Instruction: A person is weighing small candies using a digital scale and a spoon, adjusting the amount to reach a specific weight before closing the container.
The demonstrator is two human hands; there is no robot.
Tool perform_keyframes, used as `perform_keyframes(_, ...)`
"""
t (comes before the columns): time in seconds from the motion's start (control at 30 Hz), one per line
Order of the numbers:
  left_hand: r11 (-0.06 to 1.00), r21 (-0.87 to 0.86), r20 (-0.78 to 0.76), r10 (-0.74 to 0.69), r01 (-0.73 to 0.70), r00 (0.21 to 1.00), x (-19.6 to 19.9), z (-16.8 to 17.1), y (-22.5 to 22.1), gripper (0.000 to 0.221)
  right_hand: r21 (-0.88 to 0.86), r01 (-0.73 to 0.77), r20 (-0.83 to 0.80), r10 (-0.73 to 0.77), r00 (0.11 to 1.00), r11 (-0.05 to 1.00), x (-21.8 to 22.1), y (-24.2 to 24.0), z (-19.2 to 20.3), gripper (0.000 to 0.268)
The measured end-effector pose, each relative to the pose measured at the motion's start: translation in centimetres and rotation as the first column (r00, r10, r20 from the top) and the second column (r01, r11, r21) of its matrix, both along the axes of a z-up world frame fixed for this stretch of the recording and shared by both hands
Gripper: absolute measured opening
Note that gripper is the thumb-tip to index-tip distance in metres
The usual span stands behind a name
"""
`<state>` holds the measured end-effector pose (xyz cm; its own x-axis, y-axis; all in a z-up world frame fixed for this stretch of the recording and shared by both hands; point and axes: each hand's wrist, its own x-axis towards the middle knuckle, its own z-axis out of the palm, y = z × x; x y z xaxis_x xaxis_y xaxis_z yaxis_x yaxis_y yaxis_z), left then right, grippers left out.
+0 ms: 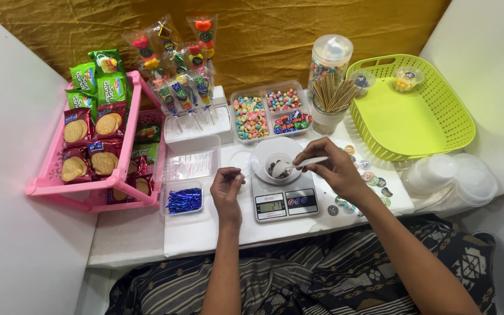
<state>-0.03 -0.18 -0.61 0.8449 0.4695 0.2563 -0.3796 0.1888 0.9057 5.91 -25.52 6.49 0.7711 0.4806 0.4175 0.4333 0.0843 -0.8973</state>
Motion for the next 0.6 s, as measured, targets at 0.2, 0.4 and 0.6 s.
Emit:
perform_keyframes(0.2,1.000,-0.005,-0.002,0.000,0.000,1.000,0.0,0.0,0.0,0.014,0.089,0.088,0.038,-0.092,0.995,0.992,0.4,-0.2,0.1,0.016)
perform_keyframes(0.4,1.000,0.001,-0.004,0.000,0.000,1.000,-0.1,0.2,-0.1,0.014,0.075,0.058,0.064,-0.063,0.996,0.996,0.0,0.9,-0.6,0.021)
perform_keyframes(0.6,1.000,-0.003,0.000,0.000,0.000,1.000,-0.1,0.3,-0.1,0.013,0.155,0.069,0.056,-0.078,0.995,0.986,0.3,0.9,-1.5,0.025)
